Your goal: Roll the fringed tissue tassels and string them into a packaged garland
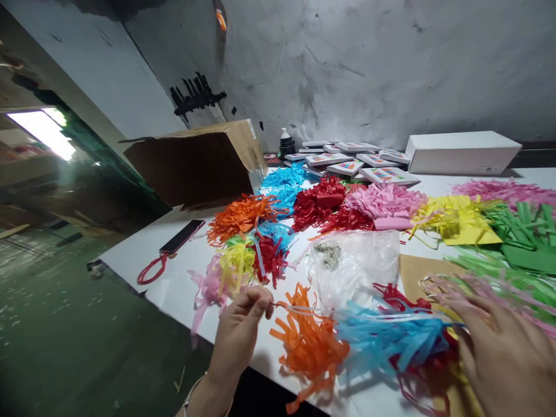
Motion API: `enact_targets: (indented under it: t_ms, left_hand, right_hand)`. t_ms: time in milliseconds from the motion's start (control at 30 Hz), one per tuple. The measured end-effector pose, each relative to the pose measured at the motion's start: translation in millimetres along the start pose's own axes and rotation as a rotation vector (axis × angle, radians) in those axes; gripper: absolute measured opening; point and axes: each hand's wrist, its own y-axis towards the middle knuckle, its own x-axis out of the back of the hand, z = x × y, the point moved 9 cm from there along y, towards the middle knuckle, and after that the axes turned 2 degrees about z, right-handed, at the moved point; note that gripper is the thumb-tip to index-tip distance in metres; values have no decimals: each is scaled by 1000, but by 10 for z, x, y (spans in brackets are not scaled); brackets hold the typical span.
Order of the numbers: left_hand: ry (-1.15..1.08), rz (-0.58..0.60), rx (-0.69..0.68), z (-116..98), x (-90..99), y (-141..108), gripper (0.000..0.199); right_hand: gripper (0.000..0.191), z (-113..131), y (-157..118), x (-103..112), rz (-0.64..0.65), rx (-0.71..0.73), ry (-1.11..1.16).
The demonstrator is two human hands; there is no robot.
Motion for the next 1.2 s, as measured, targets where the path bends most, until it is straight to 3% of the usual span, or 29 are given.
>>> enact_targets:
  t_ms: [67, 133, 167, 200, 233, 300, 433, 533, 667, 767, 833, 900, 1000, 1033, 1100, 1167, 1200]
  left_hand:
    - [38, 115, -32, -55, -291, -118, 24]
    - [69, 250, -112, -148, -589, -237, 21]
    - [80, 301, -154, -190, -698, -280, 20]
    - [90, 333, -190, -220, -768, -304, 20]
    - [108, 344, -211, -227, -801, -306, 20]
    - [216, 347, -220, -165, -814, -269, 16]
    - [712, 466, -223, 171, -899, -254, 12]
    - [829, 517, -246, 280, -894, -304, 15]
    - [527, 459, -306, -15, -715, -346, 23]
    - [334, 517, -350, -216, -664, -405, 28]
    - [295, 570, -340, -242, -666, -429, 28]
    - [297, 523, -258, -194, -603, -381, 25]
    - [350, 333, -123, -139, -436, -287, 22]
    - [381, 333, -115, -149, -448, -292, 19]
    - [431, 448, -150, -184, -591, -359, 16]
    - [403, 519, -136, -176, -694, -423, 16]
    - [347, 500, -80, -137, -690, -427, 21]
  right_hand:
    - [38, 540, 23, -61, 56, 193, 80]
    - [40, 1208, -17, -175, 146, 435, 254]
    - [32, 1442, -28, -169, 116, 497, 347]
    - [27, 1612, -40, -228, 168, 531, 433]
    - [24, 1682, -33, -270, 190, 518, 491]
    - [18, 1589, -1, -381, 257, 389, 551]
    - [11, 1029, 18, -516, 263, 22, 548]
    - [15, 897, -14, -599, 263, -63, 576]
    - [21, 1080, -13, -680, 347, -48, 751]
    - [28, 1311, 8, -682, 453, -32, 968]
    - [27, 1445, 14, -670, 504, -12, 1048]
    - [22, 1536, 27, -614, 457, 54, 1005]
    - [19, 1662, 11, -513, 315, 201, 836]
    - [22, 1708, -8, -497, 289, 240, 812]
    - [27, 1775, -42, -485, 274, 279, 823]
    - [25, 1743, -45, -467, 243, 234, 851]
    - [22, 1688, -38, -452, 214, 186, 850]
